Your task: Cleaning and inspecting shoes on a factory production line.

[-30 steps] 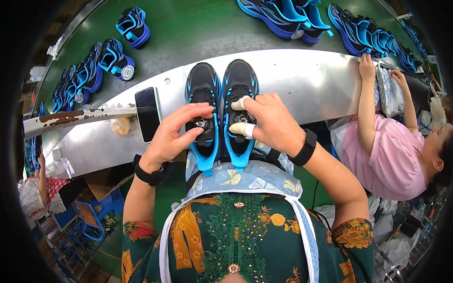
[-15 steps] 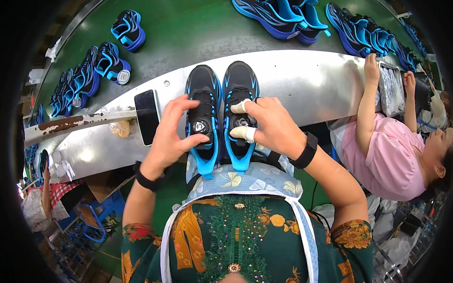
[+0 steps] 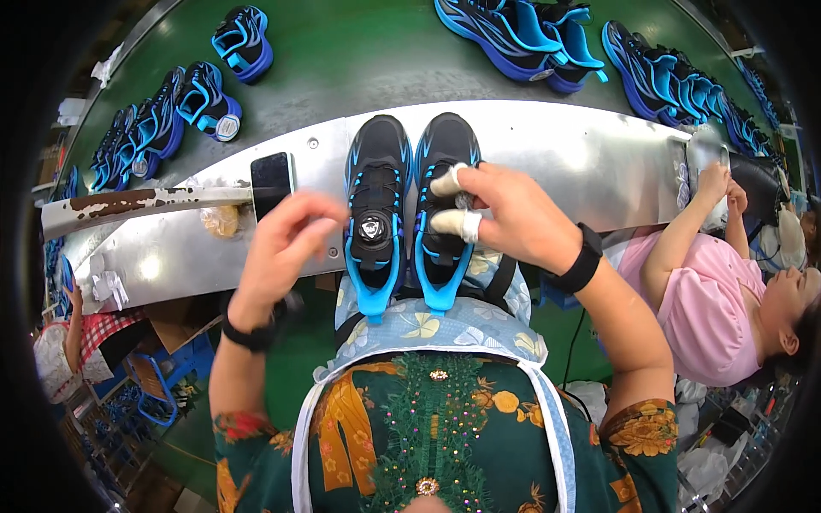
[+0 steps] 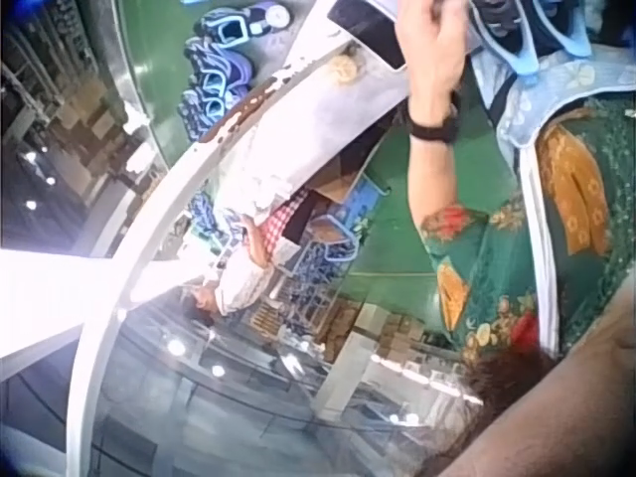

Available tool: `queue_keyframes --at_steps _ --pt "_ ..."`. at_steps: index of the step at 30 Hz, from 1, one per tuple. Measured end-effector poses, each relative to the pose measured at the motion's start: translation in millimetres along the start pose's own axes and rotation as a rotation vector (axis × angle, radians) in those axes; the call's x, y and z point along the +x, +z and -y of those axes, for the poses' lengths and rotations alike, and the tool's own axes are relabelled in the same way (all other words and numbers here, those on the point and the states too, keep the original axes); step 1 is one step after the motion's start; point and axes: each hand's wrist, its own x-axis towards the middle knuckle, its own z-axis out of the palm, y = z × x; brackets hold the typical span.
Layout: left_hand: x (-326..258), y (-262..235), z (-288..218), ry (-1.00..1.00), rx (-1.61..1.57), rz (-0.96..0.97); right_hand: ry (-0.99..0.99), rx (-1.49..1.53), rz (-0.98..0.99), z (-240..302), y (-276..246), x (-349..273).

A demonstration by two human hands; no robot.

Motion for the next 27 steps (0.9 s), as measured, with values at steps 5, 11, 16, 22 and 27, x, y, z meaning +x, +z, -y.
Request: queue_keyframes --at_steps 5,11,16,22,27 --pt "-46 53 7 -0.503 -0.881 -0.067 -0.203 -0.016 0.222 34 14 44" --pt "-30 72 22 -0.469 -1.063 -0.176 -0.273 -0.018 0.422 36 44 79" --pt "-23 77 24 -0.470 -1.098 -0.148 -0.338 -0.070 0.505 36 43 77" --pt "-25 77 20 -0.467 -1.141 -0.174 -0.259 -0.051 0.528 37 22 71" --pt "-26 82 26 -0.413 -1.129 -0.192 -0.356 -0.140 0.444 24 19 66"
